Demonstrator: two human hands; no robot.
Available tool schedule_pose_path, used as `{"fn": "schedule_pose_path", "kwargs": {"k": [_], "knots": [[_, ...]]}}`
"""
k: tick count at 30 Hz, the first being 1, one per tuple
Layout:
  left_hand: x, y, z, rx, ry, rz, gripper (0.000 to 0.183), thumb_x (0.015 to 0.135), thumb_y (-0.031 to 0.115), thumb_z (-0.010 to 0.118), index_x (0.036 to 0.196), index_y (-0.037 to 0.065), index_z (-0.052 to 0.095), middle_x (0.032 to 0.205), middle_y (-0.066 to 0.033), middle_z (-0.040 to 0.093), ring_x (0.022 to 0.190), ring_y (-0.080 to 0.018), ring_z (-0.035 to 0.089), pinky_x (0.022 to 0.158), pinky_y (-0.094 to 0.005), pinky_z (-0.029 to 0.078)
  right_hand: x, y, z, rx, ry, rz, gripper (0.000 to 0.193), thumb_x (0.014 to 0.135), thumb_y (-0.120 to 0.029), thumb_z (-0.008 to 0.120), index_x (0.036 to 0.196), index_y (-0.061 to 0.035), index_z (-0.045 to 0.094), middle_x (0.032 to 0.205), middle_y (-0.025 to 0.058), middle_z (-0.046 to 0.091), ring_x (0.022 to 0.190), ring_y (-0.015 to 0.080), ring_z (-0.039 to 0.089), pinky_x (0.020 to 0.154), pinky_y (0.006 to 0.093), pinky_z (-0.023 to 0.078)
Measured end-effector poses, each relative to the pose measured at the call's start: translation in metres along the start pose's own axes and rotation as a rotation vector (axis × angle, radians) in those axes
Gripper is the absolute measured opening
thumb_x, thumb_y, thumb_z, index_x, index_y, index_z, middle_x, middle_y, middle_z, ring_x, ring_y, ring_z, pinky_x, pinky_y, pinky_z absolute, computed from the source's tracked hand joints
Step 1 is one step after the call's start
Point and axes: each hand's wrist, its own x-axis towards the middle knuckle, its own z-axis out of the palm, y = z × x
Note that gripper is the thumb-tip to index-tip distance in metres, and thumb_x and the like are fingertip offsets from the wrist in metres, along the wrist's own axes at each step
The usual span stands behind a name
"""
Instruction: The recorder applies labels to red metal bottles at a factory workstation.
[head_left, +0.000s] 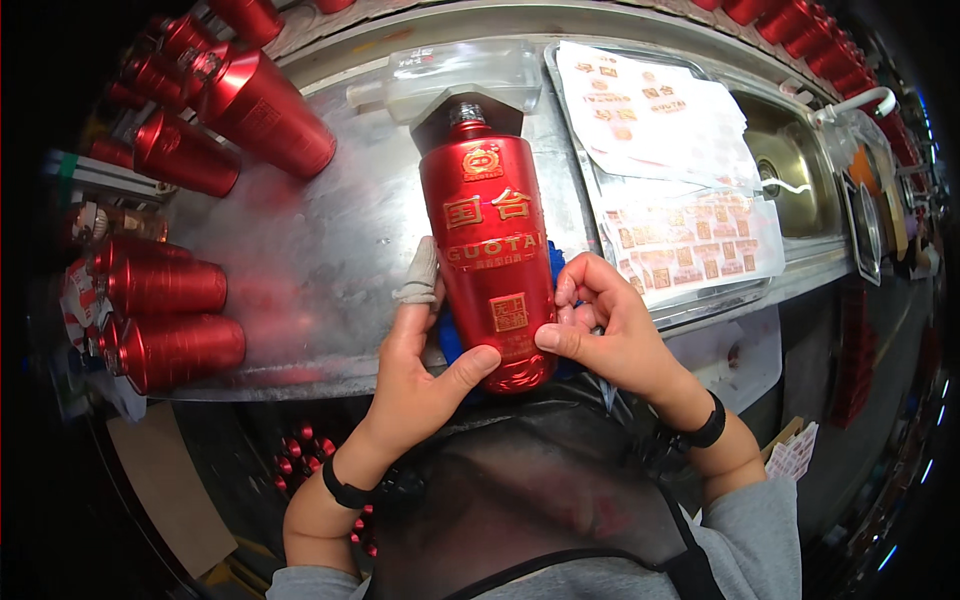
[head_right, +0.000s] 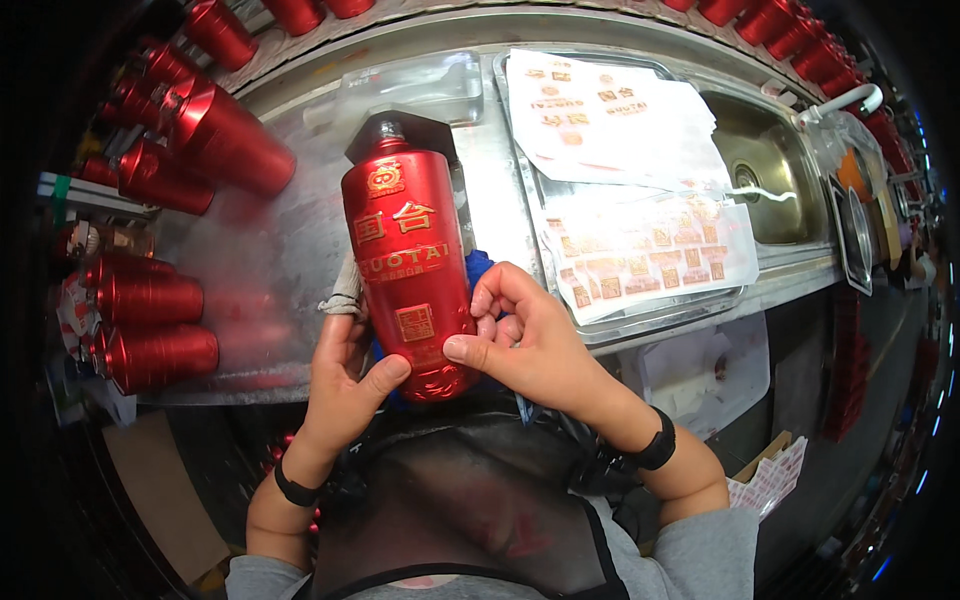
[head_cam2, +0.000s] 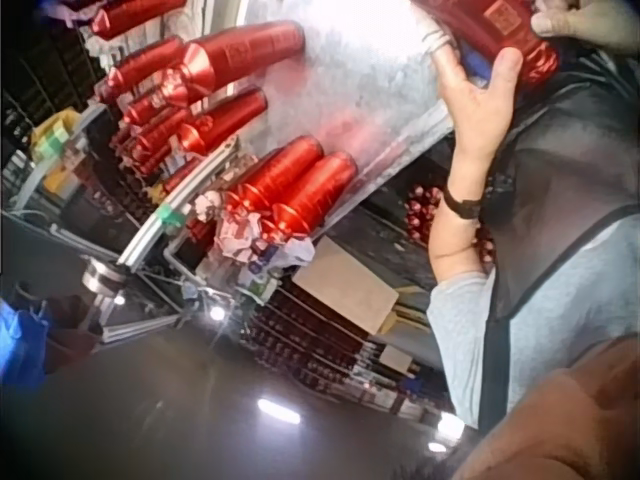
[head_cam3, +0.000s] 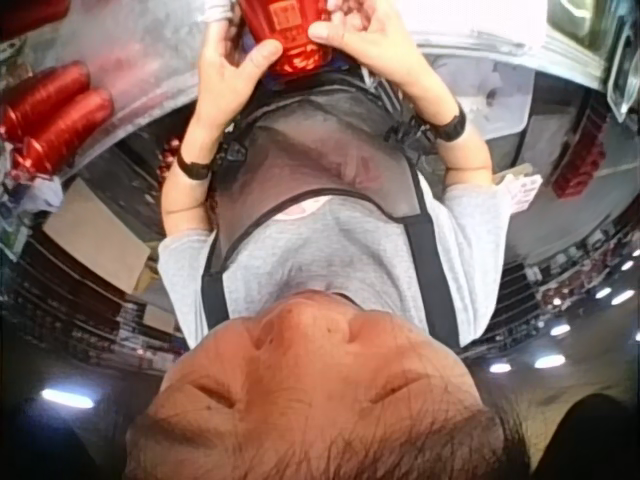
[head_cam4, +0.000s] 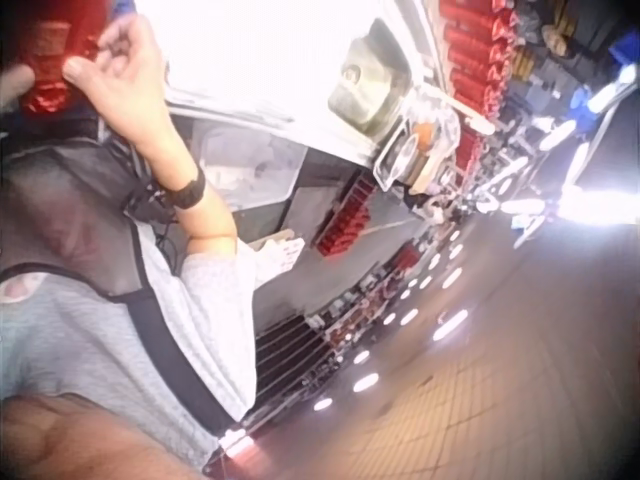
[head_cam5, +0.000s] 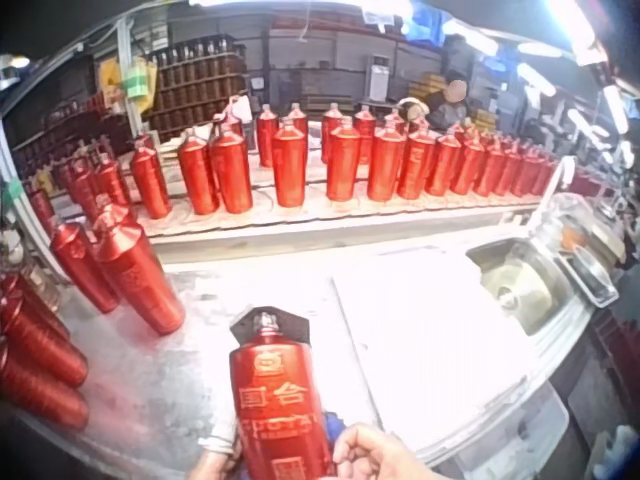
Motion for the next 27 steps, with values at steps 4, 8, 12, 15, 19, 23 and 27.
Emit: {"fn": "schedule_pose_path", "kwargs": {"k": [4,8,12,15,19,23,27], "knots": [[-0.001,0.001,-0.001,-0.008,0.000,0.023,0.097,0.089,0.021,0.075,0.156,-0.007,0.009,0.159,-0.0216,0.027,0.146,-0.0281,0.030,0.119,-0.0391,0.024,-0.001,-0.004,0.005,-0.060,0.002,-0.024,0.036,0.082,-0.016,0.083,0.096,-0.0090,0.051,0.083,-0.0055,0.048,0.064,-0.0027,0.036,0.057,0.0136,0.032],[-0.002,0.001,0.000,0.002,-0.008,0.026,0.096,0.090,0.020,0.074,0.156,-0.007,0.009,0.158,-0.0219,0.028,0.146,-0.0277,0.029,0.118,-0.0384,0.024,-0.003,-0.004,0.004,-0.047,0.024,-0.031,0.033,0.082,-0.014,0.081,0.096,-0.0093,0.051,0.082,-0.0055,0.049,0.065,-0.0024,0.038,0.057,0.0137,0.032],[-0.002,-0.004,-0.002,0.030,-0.015,0.063,0.098,0.089,0.021,0.075,0.156,-0.007,0.009,0.157,-0.0222,0.030,0.145,-0.0282,0.031,0.118,-0.0380,0.025,0.001,-0.024,0.001,0.086,0.046,0.144,0.026,0.083,-0.009,0.079,0.094,-0.0074,0.055,0.081,-0.0034,0.055,0.065,-0.0017,0.045,0.056,0.0142,0.035],[-0.001,0.004,0.002,0.135,-0.038,0.088,0.100,0.087,0.022,0.075,0.155,-0.007,0.008,0.156,-0.0228,0.032,0.144,-0.0288,0.034,0.117,-0.0379,0.027,0.010,-0.009,-0.039,0.384,0.260,0.074,0.021,0.094,-0.025,0.064,0.093,-0.0056,0.059,0.080,0.0055,0.063,0.062,0.0107,0.057,0.053,0.0232,0.042],[0.000,0.007,0.007,0.094,-0.005,0.076,0.102,0.086,0.023,0.075,0.155,-0.008,0.006,0.154,-0.0241,0.033,0.142,-0.0297,0.036,0.116,-0.0382,0.029,0.002,-0.011,-0.055,0.535,0.363,0.036,0.022,0.093,-0.012,0.060,0.112,-0.0016,0.054,0.092,0.0087,0.063,0.075,0.0206,0.065,0.072,0.0343,0.057],[-0.005,0.003,0.004,0.143,0.004,0.063,0.102,0.086,0.024,0.075,0.155,-0.007,0.006,0.154,-0.0262,0.033,0.143,-0.0317,0.036,0.116,-0.0385,0.029,-0.016,-0.044,0.014,-0.276,0.384,-0.477,0.039,0.079,0.007,0.070,0.115,0.0019,0.055,0.095,0.0097,0.066,0.078,0.0229,0.065,0.073,0.0347,0.055],[-0.004,0.006,0.003,0.183,-0.007,0.043,0.102,0.085,0.023,0.075,0.155,-0.008,0.006,0.154,-0.0279,0.031,0.143,-0.0344,0.035,0.116,-0.0387,0.028,-0.003,-0.063,0.024,-0.748,0.001,-0.765,0.030,0.072,0.004,0.076,0.100,0.0012,0.067,0.084,0.0142,0.065,0.074,0.0287,0.064,0.068,0.0352,0.052]]}}
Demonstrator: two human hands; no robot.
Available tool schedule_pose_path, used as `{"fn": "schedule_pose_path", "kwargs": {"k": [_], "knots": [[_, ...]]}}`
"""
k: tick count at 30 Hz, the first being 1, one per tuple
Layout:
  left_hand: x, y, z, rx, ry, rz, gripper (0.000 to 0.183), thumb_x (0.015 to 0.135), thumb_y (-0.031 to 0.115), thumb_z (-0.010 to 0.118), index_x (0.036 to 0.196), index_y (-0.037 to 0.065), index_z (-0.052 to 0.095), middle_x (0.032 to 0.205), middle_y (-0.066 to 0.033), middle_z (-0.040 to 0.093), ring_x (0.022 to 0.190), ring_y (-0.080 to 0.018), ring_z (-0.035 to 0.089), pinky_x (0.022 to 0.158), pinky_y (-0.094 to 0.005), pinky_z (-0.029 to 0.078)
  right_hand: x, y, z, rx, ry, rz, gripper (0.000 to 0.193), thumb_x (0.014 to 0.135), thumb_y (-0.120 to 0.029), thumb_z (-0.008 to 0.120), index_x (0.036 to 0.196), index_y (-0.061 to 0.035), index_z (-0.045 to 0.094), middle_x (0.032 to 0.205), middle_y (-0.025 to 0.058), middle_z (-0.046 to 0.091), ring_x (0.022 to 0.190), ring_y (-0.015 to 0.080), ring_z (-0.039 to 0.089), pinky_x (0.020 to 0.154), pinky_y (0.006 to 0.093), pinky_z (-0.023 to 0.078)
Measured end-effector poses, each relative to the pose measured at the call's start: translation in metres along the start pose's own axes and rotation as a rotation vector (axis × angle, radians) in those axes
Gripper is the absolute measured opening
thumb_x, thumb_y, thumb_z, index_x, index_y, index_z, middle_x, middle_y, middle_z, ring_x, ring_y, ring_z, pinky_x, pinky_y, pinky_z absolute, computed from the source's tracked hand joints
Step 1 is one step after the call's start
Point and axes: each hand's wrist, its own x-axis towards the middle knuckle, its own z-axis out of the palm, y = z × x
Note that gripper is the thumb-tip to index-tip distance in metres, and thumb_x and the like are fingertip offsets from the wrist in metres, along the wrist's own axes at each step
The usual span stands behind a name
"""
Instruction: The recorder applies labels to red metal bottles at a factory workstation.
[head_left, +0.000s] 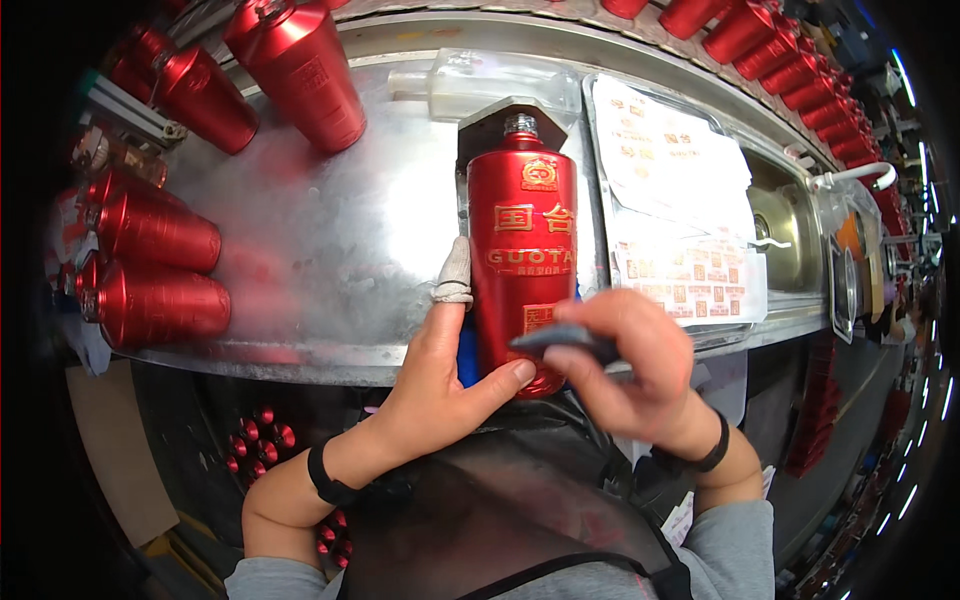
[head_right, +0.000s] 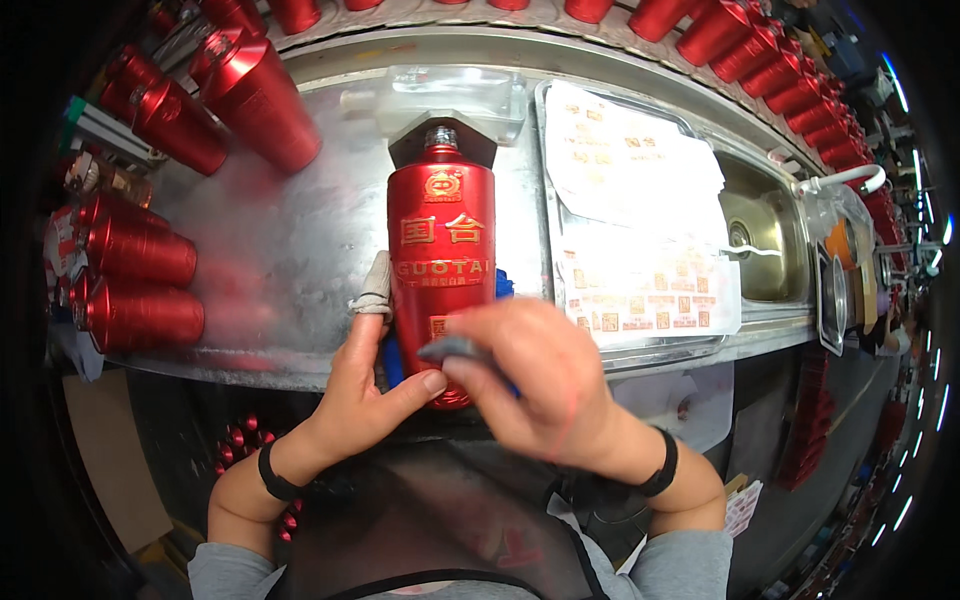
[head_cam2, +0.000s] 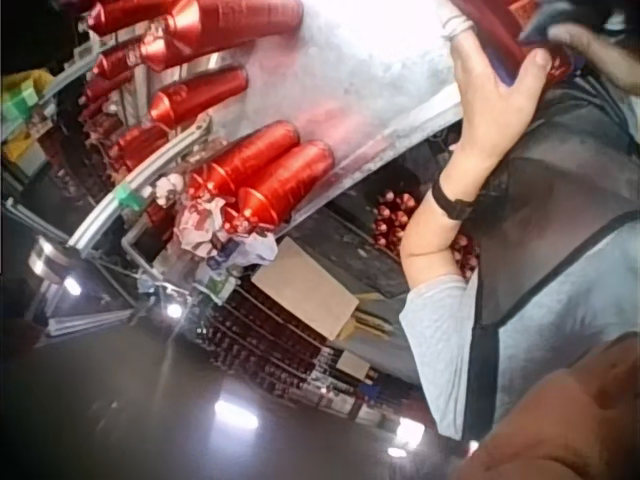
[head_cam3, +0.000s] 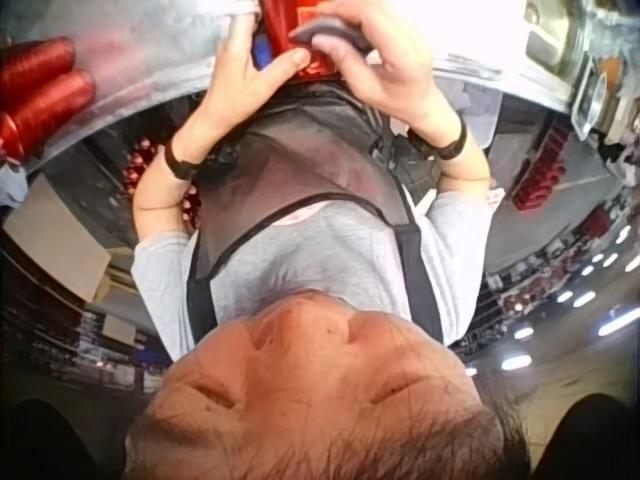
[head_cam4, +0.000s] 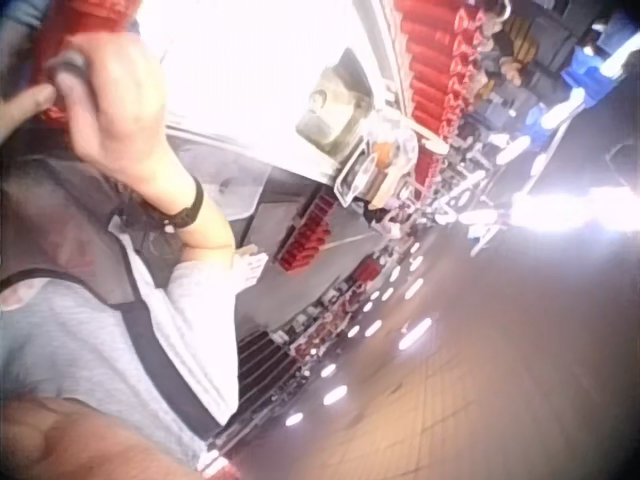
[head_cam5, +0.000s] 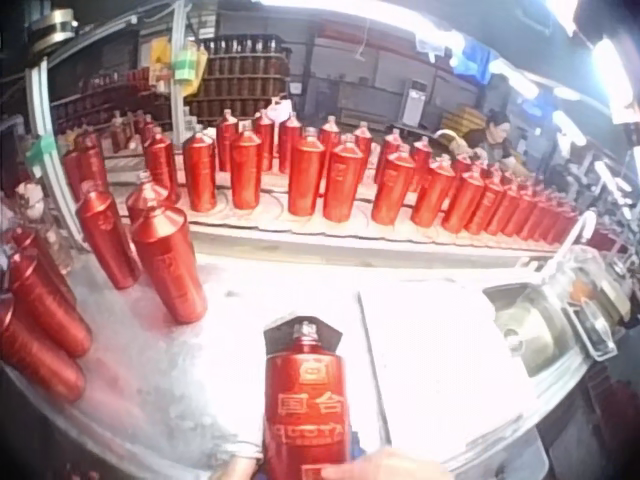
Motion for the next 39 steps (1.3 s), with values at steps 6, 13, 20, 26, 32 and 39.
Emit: {"fn": "schedule_pose_path", "kwargs": {"k": [6,13,20,26,32,39], "knots": [[-0.001,-0.002,-0.001,-0.001,0.004,-0.036,0.102,0.085,0.023,0.075,0.155,-0.008,0.007,0.156,-0.0294,0.027,0.146,-0.0370,0.030,0.118,-0.0397,0.025,0.019,0.009,-0.014,-0.074,-0.047,-0.103,0.031,0.071,0.005,0.077,0.100,0.0005,0.067,0.083,0.0125,0.066,0.071,0.0272,0.066,0.063,0.0344,0.052],[-0.002,-0.003,0.000,-0.034,-0.009,-0.031,0.103,0.086,0.025,0.075,0.155,-0.008,0.006,0.156,-0.0291,0.026,0.146,-0.0364,0.029,0.118,-0.0398,0.024,0.012,0.010,-0.008,-0.147,0.078,-0.132,0.034,0.066,0.007,0.077,0.098,0.0013,0.066,0.081,0.0116,0.065,0.070,0.0267,0.064,0.061,0.0359,0.051],[0.000,-0.004,-0.005,-0.034,-0.061,0.014,0.102,0.086,0.023,0.073,0.156,-0.006,0.005,0.158,-0.0258,0.026,0.147,-0.0322,0.028,0.118,-0.0385,0.024,-0.031,0.002,-0.016,-0.205,-0.105,-0.313,0.017,0.073,-0.010,0.073,0.090,-0.0055,0.072,0.090,0.0070,0.065,0.074,0.0237,0.060,0.064,0.0354,0.046],[-0.001,-0.004,-0.011,-0.213,-0.103,0.021,0.088,0.093,0.017,0.060,0.157,-0.004,0.003,0.161,-0.0201,0.022,0.149,-0.0265,0.020,0.119,-0.0362,0.018,-0.024,-0.006,0.000,-0.305,0.026,-0.294,0.028,0.068,-0.012,0.071,0.095,-0.0075,0.072,0.091,0.0053,0.065,0.079,0.0238,0.061,0.065,0.0358,0.045],[-0.003,-0.006,-0.011,-0.244,-0.134,-0.010,0.079,0.099,0.022,0.052,0.157,-0.004,0.007,0.161,-0.0205,0.020,0.149,-0.0267,0.020,0.120,-0.0363,0.017,-0.025,-0.017,0.020,-0.332,0.084,-0.385,0.029,0.062,-0.011,0.076,0.091,-0.0077,0.075,0.092,0.0032,0.066,0.076,0.0199,0.058,0.063,0.0324,0.046],[-0.003,-0.013,-0.009,-0.273,-0.076,0.027,0.073,0.102,0.024,0.051,0.157,-0.004,0.012,0.159,-0.0200,0.026,0.147,-0.0267,0.027,0.118,-0.0368,0.021,-0.024,-0.018,0.025,-0.295,-0.027,-0.407,0.024,0.065,-0.014,0.072,0.089,-0.0089,0.071,0.091,0.0010,0.063,0.085,0.0195,0.059,0.071,0.0334,0.045]]}}
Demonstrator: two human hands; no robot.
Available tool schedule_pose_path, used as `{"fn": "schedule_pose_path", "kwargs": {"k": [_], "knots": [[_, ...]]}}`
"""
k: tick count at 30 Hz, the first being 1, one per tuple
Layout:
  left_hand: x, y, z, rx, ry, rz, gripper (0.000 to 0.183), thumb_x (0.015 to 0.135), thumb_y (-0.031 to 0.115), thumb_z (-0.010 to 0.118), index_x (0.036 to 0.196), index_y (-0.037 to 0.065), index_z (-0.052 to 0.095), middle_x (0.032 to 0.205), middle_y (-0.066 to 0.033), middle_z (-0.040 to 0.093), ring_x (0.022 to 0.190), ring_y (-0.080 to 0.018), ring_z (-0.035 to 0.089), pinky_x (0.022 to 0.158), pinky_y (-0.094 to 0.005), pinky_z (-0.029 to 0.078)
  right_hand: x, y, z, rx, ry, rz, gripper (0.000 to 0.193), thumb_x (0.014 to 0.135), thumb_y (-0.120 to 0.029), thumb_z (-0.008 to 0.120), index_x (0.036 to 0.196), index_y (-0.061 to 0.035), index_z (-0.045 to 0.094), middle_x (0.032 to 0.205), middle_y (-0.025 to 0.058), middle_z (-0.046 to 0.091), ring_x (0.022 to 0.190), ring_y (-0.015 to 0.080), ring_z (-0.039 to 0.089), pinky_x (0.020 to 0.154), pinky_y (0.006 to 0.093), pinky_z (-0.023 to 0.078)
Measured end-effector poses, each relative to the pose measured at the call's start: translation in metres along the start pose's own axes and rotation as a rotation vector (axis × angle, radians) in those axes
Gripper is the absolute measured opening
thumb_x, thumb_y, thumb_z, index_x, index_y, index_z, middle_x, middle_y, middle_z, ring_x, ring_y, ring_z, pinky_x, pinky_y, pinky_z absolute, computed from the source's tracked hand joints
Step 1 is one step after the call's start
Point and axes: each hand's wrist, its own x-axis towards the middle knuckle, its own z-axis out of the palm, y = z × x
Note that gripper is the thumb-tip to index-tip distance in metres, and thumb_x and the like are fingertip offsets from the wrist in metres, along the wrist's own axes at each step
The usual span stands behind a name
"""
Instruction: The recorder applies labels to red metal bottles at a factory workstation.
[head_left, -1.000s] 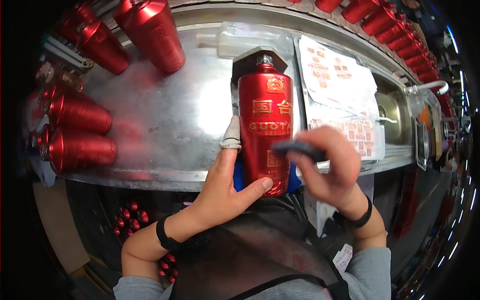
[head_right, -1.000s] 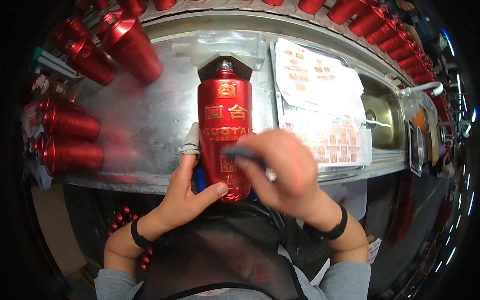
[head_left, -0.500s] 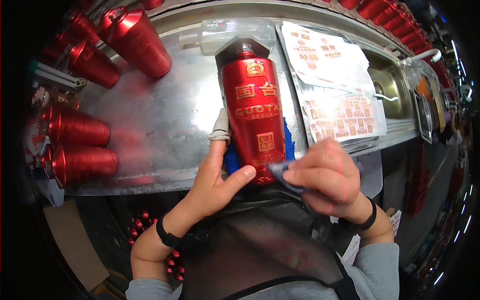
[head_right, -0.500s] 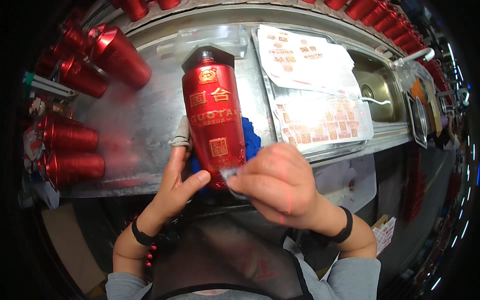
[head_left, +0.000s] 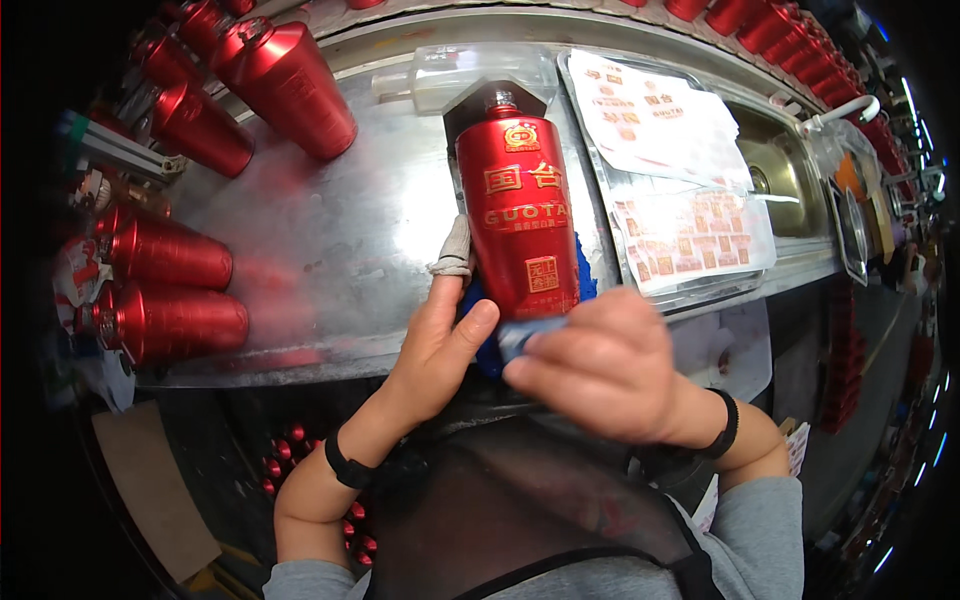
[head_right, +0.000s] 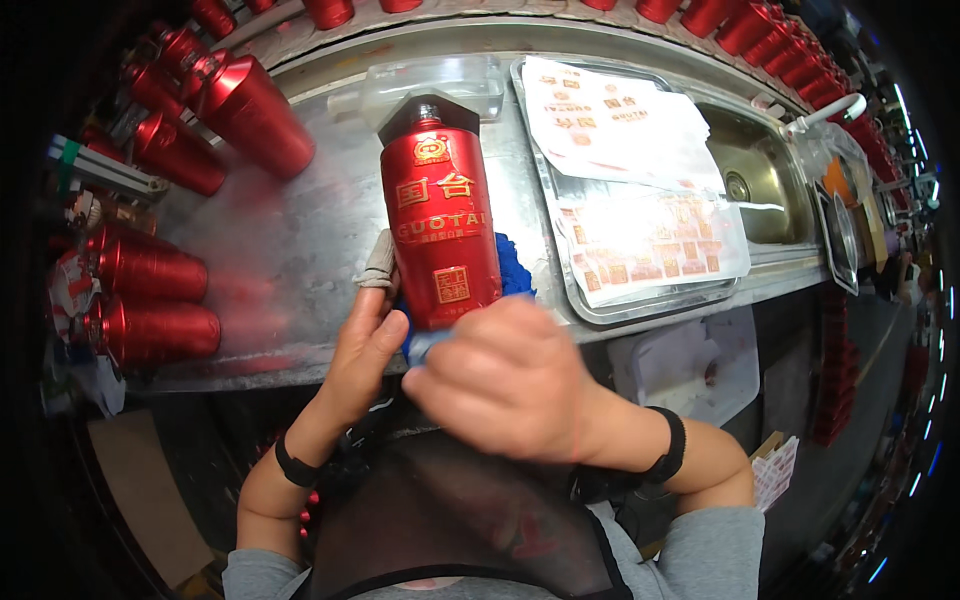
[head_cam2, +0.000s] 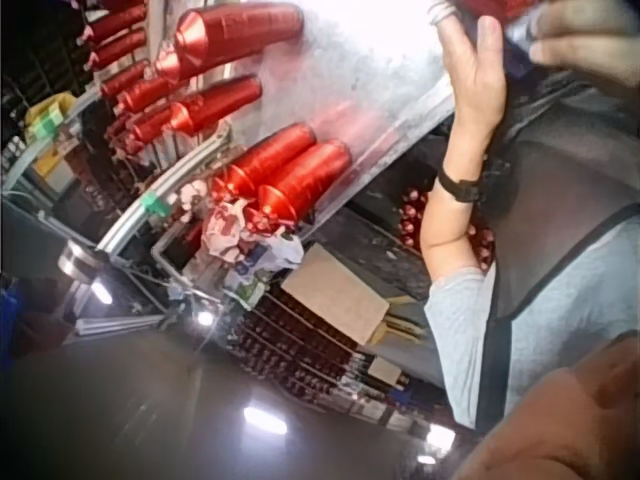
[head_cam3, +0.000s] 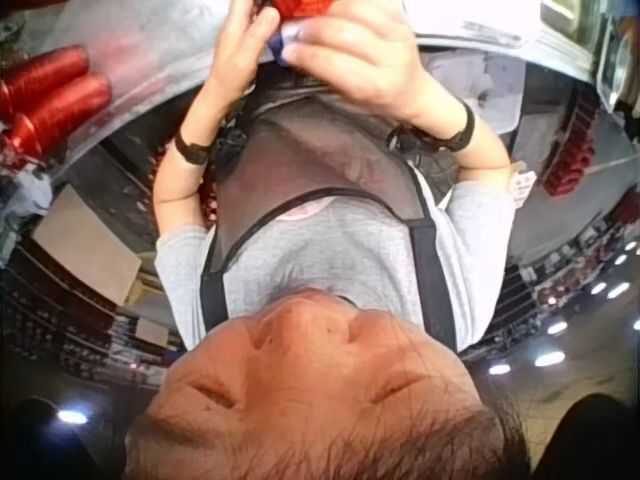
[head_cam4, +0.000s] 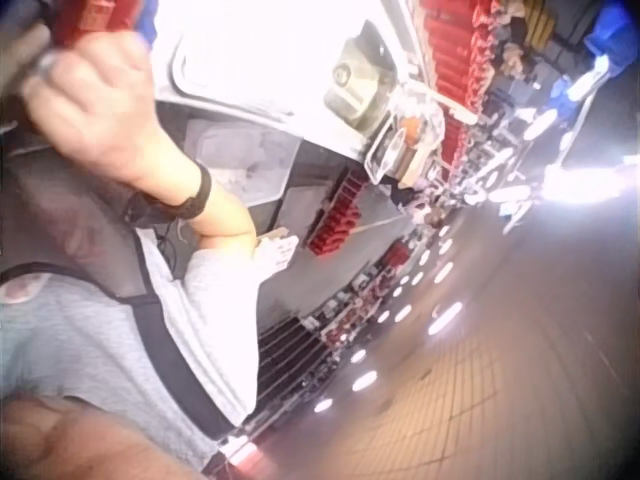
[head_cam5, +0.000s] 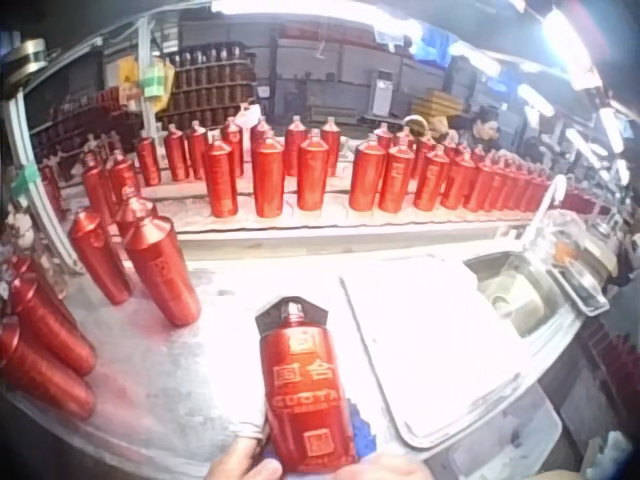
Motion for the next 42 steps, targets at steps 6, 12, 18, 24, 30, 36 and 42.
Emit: {"fn": "schedule_pose_path", "kwargs": {"k": [6,12,18,24,30,36,42], "knots": [[-0.003,-0.008,0.003,0.195,0.095,0.065,0.082,0.095,0.028,0.066,0.155,-0.005,0.020,0.156,-0.0237,0.032,0.146,-0.0317,0.031,0.117,-0.0386,0.026,-0.018,-0.006,-0.015,0.362,0.096,0.717,0.019,0.079,-0.002,0.077,0.093,-0.0026,0.064,0.084,0.0076,0.064,0.076,0.0144,0.058,0.070,0.0262,0.046],[-0.024,0.007,-0.004,0.897,0.008,0.316,0.044,0.088,0.044,0.068,0.126,0.022,0.069,0.161,-0.0270,0.020,0.145,-0.0531,0.019,0.112,-0.0672,0.013,-0.046,0.013,-0.010,0.567,0.422,1.103,0.025,0.086,-0.005,0.076,0.100,-0.0022,0.056,0.093,0.0024,0.062,0.083,0.0069,0.057,0.074,0.0221,0.048],[0.010,0.027,0.000,1.198,0.018,0.445,0.037,0.094,0.052,0.055,0.115,0.028,0.074,0.160,-0.0258,0.023,0.143,-0.0551,0.020,0.107,-0.0738,0.011,-0.051,0.015,-0.003,0.741,0.361,1.159,0.026,0.088,-0.004,0.074,0.104,-0.0018,0.053,0.093,0.0026,0.063,0.083,0.0055,0.059,0.074,0.0210,0.049],[0.017,0.028,-0.005,1.242,0.038,0.414,0.037,0.095,0.052,0.054,0.115,0.028,0.074,0.159,-0.0261,0.026,0.143,-0.0544,0.020,0.108,-0.0723,0.008,-0.057,0.012,-0.002,0.730,0.372,1.109,0.026,0.089,-0.005,0.074,0.104,-0.0017,0.053,0.091,0.0027,0.064,0.081,0.0053,0.059,0.073,0.0204,0.048],[-0.002,0.034,0.010,1.253,-0.016,0.368,0.033,0.091,0.049,0.061,0.116,0.031,0.074,0.160,-0.0240,0.026,0.144,-0.0531,0.019,0.110,-0.0713,0.006,-0.059,0.016,0.000,0.731,0.349,1.075,0.025,0.090,-0.006,0.074,0.103,-0.0017,0.053,0.090,0.0029,0.064,0.081,0.0052,0.059,0.072,0.0203,0.048],[0.015,0.046,0.009,1.355,0.084,0.395,0.029,0.091,0.044,0.062,0.111,0.028,0.076,0.159,-0.0238,0.027,0.143,-0.0541,0.023,0.106,-0.0736,0.012,-0.061,0.010,0.000,0.733,0.371,1.084,0.024,0.089,-0.006,0.074,0.102,-0.0018,0.053,0.091,0.0031,0.064,0.081,0.0051,0.059,0.072,0.0203,0.048],[-0.007,0.032,0.008,1.301,0.057,0.354,0.035,0.094,0.044,0.059,0.120,0.027,0.073,0.159,-0.0266,0.026,0.143,-0.0550,0.020,0.108,-0.0734,0.006,-0.049,0.009,-0.008,0.673,0.456,1.035,0.021,0.088,-0.002,0.074,0.100,-0.0017,0.058,0.090,0.0048,0.064,0.077,0.0085,0.060,0.069,0.0213,0.048]]}}
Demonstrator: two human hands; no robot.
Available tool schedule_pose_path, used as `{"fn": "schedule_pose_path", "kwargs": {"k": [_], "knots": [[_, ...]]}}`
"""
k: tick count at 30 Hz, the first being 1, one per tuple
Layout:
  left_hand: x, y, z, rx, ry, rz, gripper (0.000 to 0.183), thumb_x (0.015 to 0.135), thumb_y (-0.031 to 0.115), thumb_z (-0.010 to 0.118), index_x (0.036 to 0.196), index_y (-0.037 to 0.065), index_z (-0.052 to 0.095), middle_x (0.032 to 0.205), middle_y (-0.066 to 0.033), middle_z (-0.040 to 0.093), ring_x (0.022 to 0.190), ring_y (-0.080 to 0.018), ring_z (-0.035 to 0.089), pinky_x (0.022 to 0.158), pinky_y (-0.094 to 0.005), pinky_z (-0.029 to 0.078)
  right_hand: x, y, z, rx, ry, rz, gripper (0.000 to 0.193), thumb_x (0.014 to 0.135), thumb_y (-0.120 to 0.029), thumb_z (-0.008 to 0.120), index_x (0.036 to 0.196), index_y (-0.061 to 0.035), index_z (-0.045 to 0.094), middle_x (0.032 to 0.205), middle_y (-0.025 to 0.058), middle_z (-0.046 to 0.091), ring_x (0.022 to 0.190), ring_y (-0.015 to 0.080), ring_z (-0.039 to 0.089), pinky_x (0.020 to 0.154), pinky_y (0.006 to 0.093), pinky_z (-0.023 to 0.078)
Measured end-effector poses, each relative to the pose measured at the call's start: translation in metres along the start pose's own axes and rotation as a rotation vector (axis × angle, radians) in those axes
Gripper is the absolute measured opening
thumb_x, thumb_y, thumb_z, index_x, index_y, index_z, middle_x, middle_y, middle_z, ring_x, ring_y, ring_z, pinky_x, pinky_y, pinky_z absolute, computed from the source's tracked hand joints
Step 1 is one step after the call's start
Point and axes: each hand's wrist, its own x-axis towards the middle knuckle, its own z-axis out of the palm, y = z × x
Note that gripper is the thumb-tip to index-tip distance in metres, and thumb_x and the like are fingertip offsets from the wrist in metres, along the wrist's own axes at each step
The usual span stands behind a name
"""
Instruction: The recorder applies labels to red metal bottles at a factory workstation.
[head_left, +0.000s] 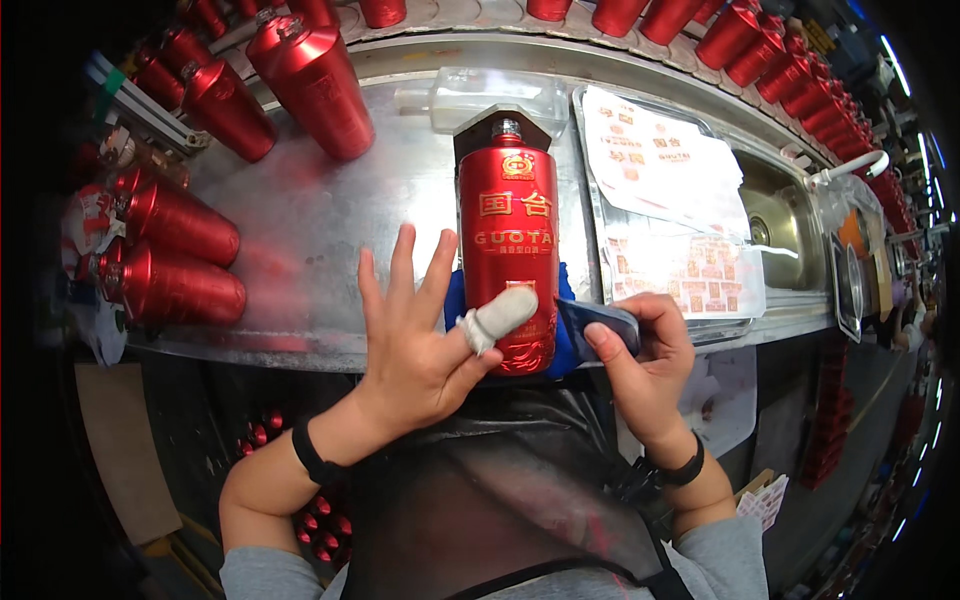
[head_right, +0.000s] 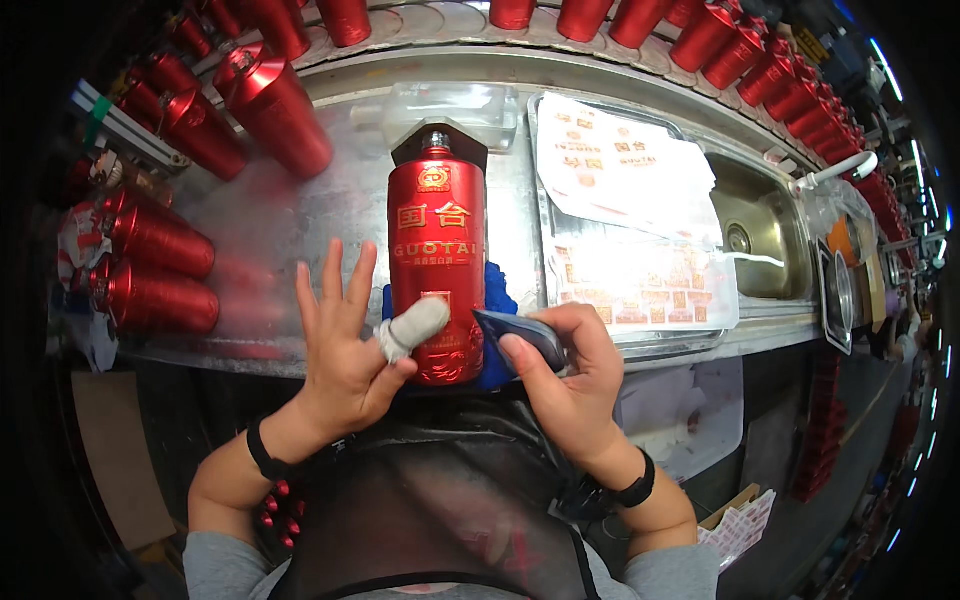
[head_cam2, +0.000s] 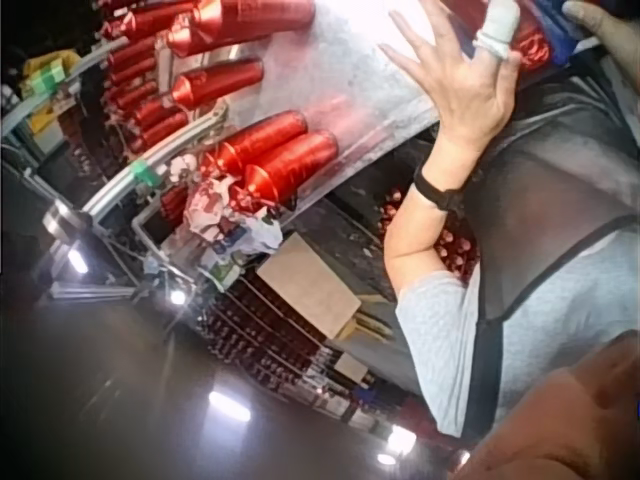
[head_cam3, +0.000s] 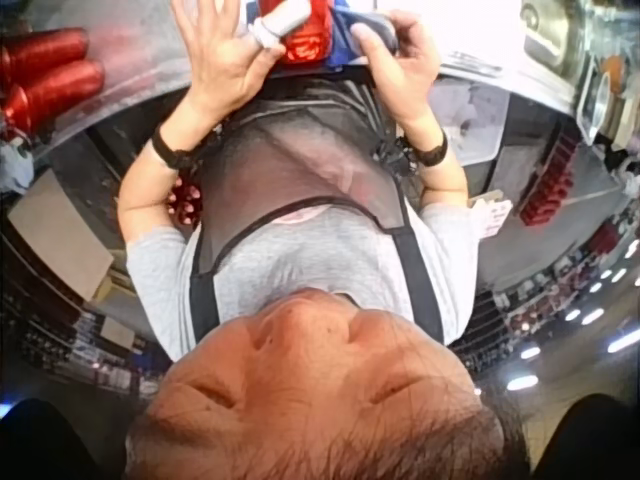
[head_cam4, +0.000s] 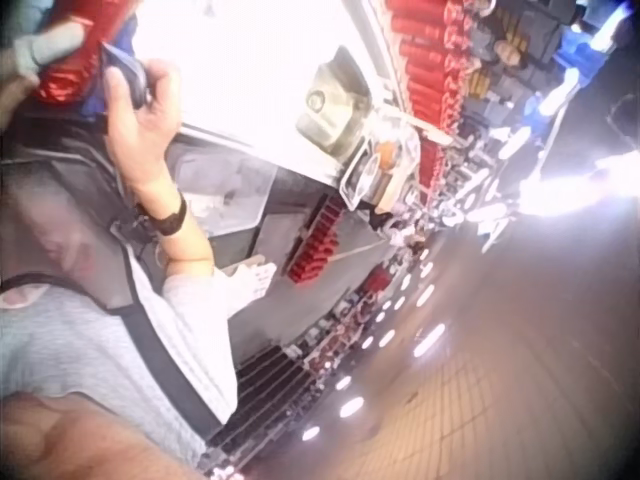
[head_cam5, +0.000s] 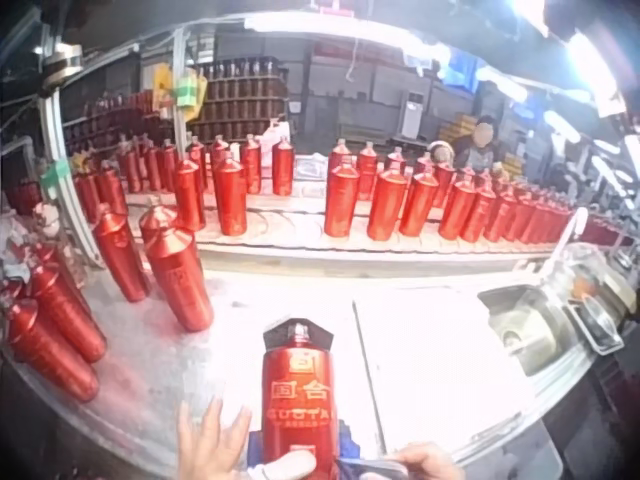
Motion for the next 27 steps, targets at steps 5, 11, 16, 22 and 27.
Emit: {"fn": "schedule_pose_path", "kwargs": {"k": [5,11,16,22,27], "knots": [[-0.043,0.000,0.001,-0.141,-0.093,-0.051,0.047,0.101,0.051,0.043,0.125,0.020,0.070,0.160,-0.0284,0.021,0.147,-0.0521,0.013,0.112,-0.0688,-0.002,0.047,-0.035,0.028,-0.644,-0.225,-0.858,0.025,0.067,-0.002,0.076,0.090,-0.0063,0.068,0.088,0.0053,0.062,0.082,0.0238,0.062,0.072,0.0358,0.047],[-0.054,-0.014,-0.001,-0.347,0.096,-0.168,0.045,0.100,0.034,0.050,0.123,0.000,0.068,0.156,-0.0318,0.027,0.146,-0.0444,0.026,0.117,-0.0597,0.005,0.019,-0.037,0.037,-0.683,-0.845,-1.026,0.027,0.066,-0.014,0.071,0.093,-0.0081,0.072,0.094,0.0026,0.060,0.091,0.0224,0.060,0.075,0.0365,0.047],[-0.039,-0.009,0.007,-0.426,0.050,-0.111,0.041,0.098,0.039,0.056,0.127,0.014,0.069,0.157,-0.0318,0.024,0.147,-0.0453,0.025,0.114,-0.0652,0.005,0.022,-0.030,0.013,-0.685,-0.445,-0.981,0.029,0.065,-0.010,0.074,0.094,-0.0076,0.072,0.092,0.0037,0.066,0.082,0.0213,0.060,0.071,0.0353,0.047],[-0.032,-0.024,0.021,-0.308,-0.006,-0.015,0.046,0.099,0.049,0.050,0.129,0.019,0.068,0.161,-0.0294,0.016,0.150,-0.0449,0.017,0.114,-0.0655,0.001,0.009,-0.013,0.008,-0.164,-0.138,0.006,0.015,0.084,-0.005,0.077,0.092,-0.0021,0.065,0.084,0.0039,0.065,0.078,0.0098,0.060,0.068,0.0247,0.048],[0.006,-0.024,0.009,-0.181,0.046,0.017,0.045,0.099,0.044,0.051,0.131,0.018,0.067,0.160,-0.0290,0.019,0.149,-0.0466,0.018,0.113,-0.0674,0.004,0.019,0.019,-0.014,-0.048,-0.015,0.093,0.025,0.087,-0.005,0.074,0.105,-0.0017,0.058,0.090,0.0015,0.064,0.080,0.0065,0.059,0.071,0.0210,0.048]]}}
